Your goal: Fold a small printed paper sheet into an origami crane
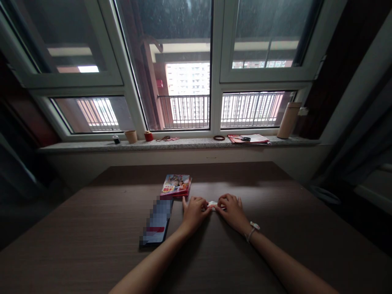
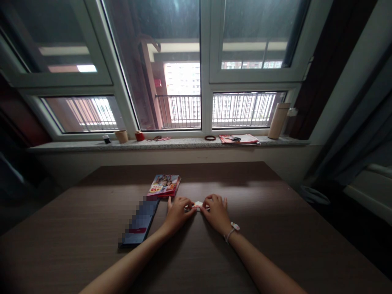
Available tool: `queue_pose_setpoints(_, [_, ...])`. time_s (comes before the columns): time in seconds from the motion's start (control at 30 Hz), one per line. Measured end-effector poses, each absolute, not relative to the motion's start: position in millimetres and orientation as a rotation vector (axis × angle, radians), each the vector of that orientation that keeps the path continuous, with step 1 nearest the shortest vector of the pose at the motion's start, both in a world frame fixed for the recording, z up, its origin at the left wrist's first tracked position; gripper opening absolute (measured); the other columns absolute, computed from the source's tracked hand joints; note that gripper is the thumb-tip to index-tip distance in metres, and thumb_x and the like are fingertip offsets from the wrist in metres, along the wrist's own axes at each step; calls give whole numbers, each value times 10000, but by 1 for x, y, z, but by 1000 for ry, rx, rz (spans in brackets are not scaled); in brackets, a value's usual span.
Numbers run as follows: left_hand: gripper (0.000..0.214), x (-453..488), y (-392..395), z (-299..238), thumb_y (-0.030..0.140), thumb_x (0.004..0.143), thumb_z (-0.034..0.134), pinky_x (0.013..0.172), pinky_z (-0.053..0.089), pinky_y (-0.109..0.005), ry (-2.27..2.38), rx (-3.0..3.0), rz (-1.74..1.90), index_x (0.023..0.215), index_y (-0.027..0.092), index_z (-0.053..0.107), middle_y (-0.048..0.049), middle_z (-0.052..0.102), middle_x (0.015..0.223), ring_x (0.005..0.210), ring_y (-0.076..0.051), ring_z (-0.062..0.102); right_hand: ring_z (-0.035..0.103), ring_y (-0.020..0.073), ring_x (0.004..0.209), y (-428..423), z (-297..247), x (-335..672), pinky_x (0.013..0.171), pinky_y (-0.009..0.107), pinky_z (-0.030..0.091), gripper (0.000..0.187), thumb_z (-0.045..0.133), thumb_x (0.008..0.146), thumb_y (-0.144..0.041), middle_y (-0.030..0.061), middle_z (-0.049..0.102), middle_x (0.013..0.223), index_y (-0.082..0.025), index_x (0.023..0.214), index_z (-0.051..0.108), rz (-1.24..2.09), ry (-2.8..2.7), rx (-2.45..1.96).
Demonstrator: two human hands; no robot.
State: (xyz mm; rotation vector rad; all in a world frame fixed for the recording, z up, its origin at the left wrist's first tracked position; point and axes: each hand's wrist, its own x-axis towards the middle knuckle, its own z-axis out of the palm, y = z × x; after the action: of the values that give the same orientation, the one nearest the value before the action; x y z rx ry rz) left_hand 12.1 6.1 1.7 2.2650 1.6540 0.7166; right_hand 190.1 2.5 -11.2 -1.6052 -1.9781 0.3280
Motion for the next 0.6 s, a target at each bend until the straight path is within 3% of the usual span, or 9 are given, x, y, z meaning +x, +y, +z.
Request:
queue_pose_setpoints(0.17, [171, 9, 5, 2, 426, 863, 569, 1071, 12, -648, 1609, 2329, 668, 963, 340, 678, 14, 688, 1010, 1063, -223, 522, 479, 239, 1111, 1, -12, 191, 1070, 590, 156, 187, 550, 859, -420, 28, 593, 1078, -260, 826, 641, 331, -1981, -1579])
queue_pose_setpoints(0.6, [159, 7, 8, 2, 438, 851, 586, 1051, 1, -697, 1593, 2289, 624, 899, 376, 725, 19, 670, 1108, 1107, -243, 497, 465, 241, 1124, 4, -14, 192, 1072, 585, 149, 206, 556, 850, -445, 18, 593, 1093, -268, 803, 651, 357, -1963, -1592])
